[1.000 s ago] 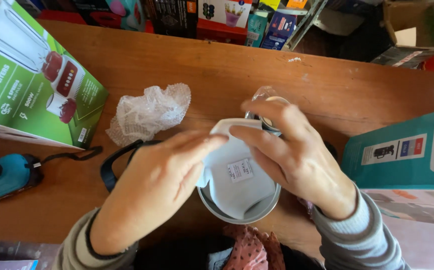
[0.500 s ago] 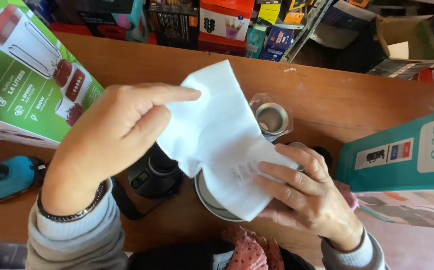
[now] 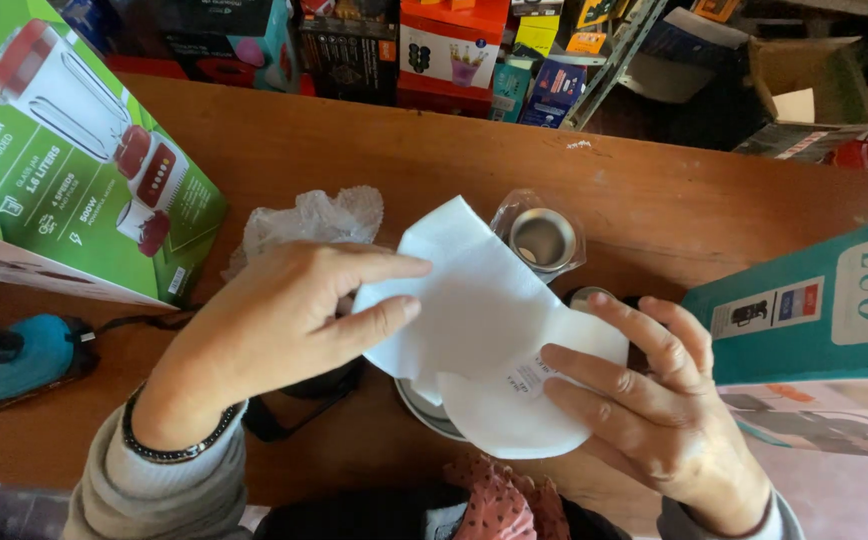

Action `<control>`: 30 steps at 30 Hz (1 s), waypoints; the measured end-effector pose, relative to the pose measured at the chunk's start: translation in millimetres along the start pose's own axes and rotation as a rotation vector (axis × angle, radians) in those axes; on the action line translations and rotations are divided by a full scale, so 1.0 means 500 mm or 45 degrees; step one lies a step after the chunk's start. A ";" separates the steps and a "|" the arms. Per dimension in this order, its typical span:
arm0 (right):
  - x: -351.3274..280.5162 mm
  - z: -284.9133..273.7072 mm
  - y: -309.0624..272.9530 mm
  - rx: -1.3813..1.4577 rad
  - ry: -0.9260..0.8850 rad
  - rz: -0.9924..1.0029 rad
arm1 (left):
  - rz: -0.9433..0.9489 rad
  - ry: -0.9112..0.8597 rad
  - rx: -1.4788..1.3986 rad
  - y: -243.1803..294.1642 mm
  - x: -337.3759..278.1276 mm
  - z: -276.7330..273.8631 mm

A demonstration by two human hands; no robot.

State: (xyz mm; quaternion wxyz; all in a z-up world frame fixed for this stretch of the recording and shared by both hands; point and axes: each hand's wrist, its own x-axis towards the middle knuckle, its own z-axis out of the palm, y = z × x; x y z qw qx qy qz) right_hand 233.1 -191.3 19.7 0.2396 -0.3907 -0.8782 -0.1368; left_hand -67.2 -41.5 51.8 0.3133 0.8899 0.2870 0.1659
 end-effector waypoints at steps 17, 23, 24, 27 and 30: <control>0.082 -0.003 -0.027 0.314 -0.466 -0.161 | 0.193 -0.363 0.503 0.027 0.007 0.058; 0.058 0.091 -0.019 0.257 -0.828 -0.120 | 0.707 0.156 0.476 0.004 0.012 0.130; 0.077 0.091 -0.018 0.184 -1.014 -0.152 | 0.590 -0.044 0.719 -0.007 0.037 0.164; 0.103 0.121 -0.014 0.049 -1.303 -0.253 | 0.454 -0.331 1.109 -0.018 0.075 0.232; 0.065 0.207 -0.005 0.048 -1.450 -0.181 | 0.433 -0.469 1.344 -0.008 0.080 0.246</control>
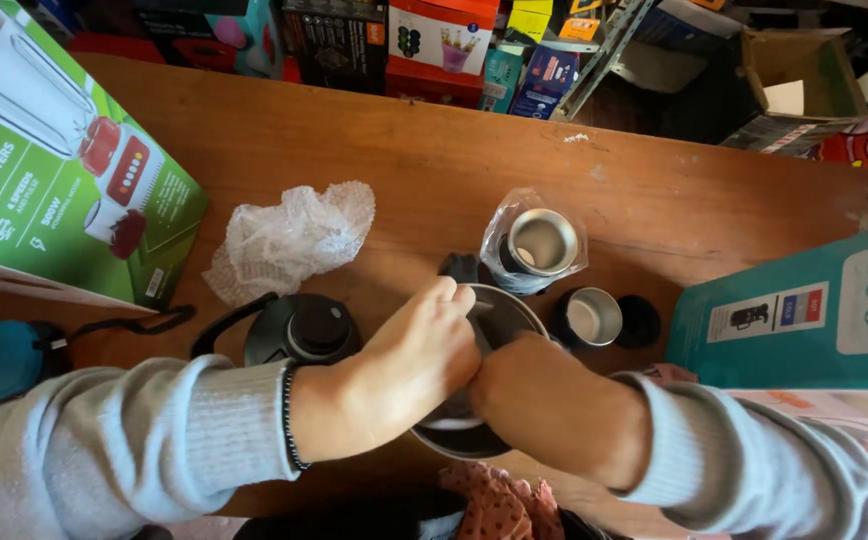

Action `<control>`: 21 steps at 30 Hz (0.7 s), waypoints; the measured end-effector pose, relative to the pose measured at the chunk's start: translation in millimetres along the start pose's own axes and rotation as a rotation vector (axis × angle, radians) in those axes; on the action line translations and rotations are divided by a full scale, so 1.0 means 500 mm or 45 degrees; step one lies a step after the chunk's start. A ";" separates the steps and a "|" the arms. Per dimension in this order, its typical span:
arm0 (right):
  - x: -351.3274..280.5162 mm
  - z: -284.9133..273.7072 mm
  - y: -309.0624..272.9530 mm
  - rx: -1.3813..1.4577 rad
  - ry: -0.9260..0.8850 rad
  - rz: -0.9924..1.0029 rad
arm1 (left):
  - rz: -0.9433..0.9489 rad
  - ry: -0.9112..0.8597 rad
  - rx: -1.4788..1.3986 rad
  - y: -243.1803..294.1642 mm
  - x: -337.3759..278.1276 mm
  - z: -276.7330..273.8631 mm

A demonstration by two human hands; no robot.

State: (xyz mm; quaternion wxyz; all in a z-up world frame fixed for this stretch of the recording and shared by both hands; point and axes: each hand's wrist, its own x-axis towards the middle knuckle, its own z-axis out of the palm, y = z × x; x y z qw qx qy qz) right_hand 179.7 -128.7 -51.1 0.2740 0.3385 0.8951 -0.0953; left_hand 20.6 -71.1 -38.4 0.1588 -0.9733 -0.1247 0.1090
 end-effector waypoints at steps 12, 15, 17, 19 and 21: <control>0.116 0.193 0.002 0.003 0.329 0.120 | 0.181 0.718 -0.493 -0.061 -0.136 -0.067; 0.092 0.136 0.011 0.050 0.534 -0.106 | 0.227 -0.012 -0.581 -0.058 -0.104 -0.108; 0.084 0.115 0.015 0.162 0.505 -0.227 | 0.220 -0.692 -0.640 -0.049 -0.080 -0.119; 0.087 0.142 0.014 0.247 0.125 -0.043 | 0.269 -0.630 -0.448 -0.033 -0.075 -0.097; 0.115 0.091 0.002 0.370 -0.291 0.143 | 0.308 -0.574 -0.434 -0.023 -0.072 -0.075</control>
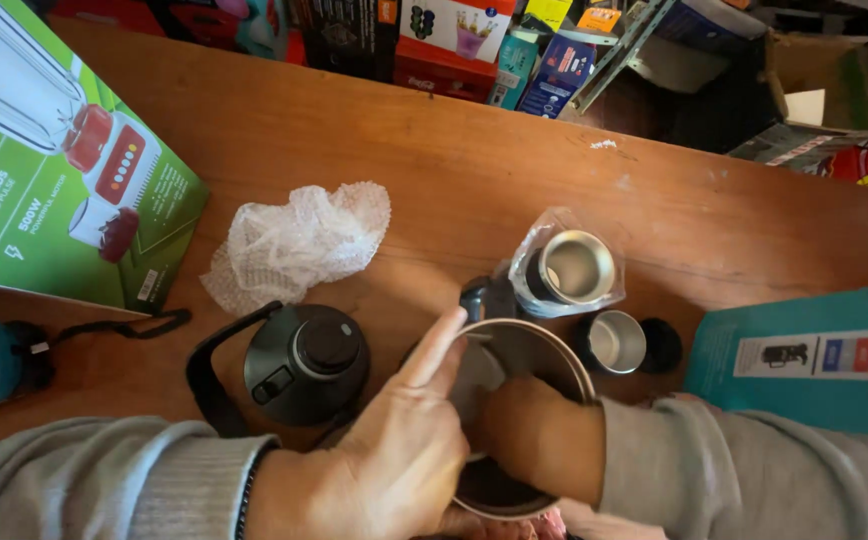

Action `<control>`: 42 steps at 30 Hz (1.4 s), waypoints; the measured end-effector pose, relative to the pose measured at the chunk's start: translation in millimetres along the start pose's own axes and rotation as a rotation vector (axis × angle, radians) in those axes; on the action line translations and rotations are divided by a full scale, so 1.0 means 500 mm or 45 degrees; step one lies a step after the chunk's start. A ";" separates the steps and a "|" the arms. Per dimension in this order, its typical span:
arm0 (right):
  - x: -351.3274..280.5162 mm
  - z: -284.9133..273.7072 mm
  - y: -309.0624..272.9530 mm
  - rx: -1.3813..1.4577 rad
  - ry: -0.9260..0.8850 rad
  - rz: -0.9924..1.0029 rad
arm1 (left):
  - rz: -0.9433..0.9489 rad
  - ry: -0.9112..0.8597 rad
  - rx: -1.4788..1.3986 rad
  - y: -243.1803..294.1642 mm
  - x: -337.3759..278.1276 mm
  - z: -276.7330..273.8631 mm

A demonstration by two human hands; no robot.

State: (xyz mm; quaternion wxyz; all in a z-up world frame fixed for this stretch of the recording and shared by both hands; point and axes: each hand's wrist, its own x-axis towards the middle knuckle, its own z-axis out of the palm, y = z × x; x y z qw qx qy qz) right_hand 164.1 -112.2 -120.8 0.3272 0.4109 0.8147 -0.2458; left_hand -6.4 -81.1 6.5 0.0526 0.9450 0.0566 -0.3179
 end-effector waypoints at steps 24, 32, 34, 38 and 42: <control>0.028 0.010 -0.028 -0.263 -0.212 -0.026 | 0.025 -0.276 -0.171 -0.003 0.021 -0.035; 0.044 0.003 -0.049 -0.456 -0.720 0.371 | -0.069 -0.151 -0.222 0.008 0.022 -0.011; 0.047 0.046 -0.034 -0.530 -0.285 0.278 | -0.063 -0.031 -0.197 0.008 0.023 0.003; -0.015 0.015 0.032 -0.298 0.248 -0.007 | -0.088 0.430 -0.063 0.018 0.032 0.081; -0.041 -0.061 0.033 -0.216 0.666 -0.143 | -0.240 1.166 -0.083 0.058 0.043 0.143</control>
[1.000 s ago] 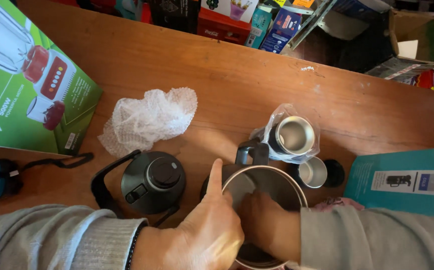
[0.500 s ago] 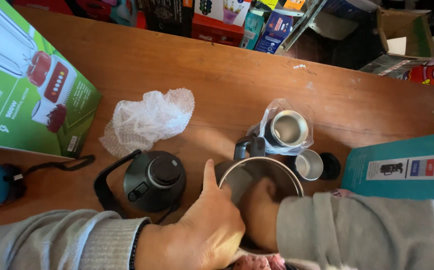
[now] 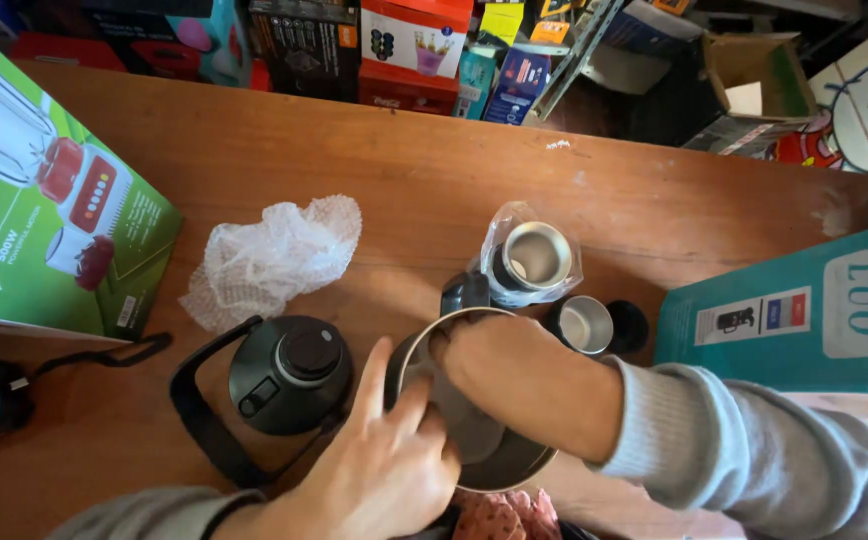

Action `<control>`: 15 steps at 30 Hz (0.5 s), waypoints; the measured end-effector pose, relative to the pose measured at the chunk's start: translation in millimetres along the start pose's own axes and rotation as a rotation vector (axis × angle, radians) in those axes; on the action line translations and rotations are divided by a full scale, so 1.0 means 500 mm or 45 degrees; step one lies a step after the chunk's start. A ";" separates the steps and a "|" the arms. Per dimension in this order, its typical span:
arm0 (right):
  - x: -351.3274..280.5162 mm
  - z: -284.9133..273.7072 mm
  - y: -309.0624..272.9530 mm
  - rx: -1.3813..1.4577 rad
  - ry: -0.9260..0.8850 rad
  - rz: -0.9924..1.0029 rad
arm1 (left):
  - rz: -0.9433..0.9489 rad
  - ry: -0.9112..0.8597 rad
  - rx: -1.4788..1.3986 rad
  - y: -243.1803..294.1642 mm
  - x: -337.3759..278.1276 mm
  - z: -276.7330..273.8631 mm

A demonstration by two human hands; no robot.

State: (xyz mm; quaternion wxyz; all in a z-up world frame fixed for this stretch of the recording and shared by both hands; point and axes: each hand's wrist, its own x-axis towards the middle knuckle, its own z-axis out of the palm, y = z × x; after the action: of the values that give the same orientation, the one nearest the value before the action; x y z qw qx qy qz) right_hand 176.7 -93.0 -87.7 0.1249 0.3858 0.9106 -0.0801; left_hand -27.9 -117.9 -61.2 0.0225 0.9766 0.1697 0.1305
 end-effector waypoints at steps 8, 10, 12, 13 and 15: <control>0.076 0.078 -0.015 0.015 -0.288 0.281 | 0.026 0.308 -0.078 0.009 -0.036 0.047; 0.087 0.107 -0.020 -0.048 -0.192 0.146 | 0.007 0.325 -0.117 0.011 -0.036 0.048; 0.091 0.123 -0.029 -0.043 -0.370 0.073 | 0.002 0.353 -0.122 0.010 -0.036 0.047; 0.092 0.132 -0.033 -0.035 -0.553 0.005 | 0.001 0.381 -0.133 0.009 -0.035 0.047; 0.061 0.079 -0.047 -0.010 -0.591 -0.056 | -0.011 0.396 -0.131 0.009 -0.035 0.054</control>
State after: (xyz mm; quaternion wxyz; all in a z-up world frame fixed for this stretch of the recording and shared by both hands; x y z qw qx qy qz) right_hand 145.7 -98.0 -133.2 0.3306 0.3368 0.8659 -0.1658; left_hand -35.1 -128.1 -91.2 0.0467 0.9414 0.1682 0.2885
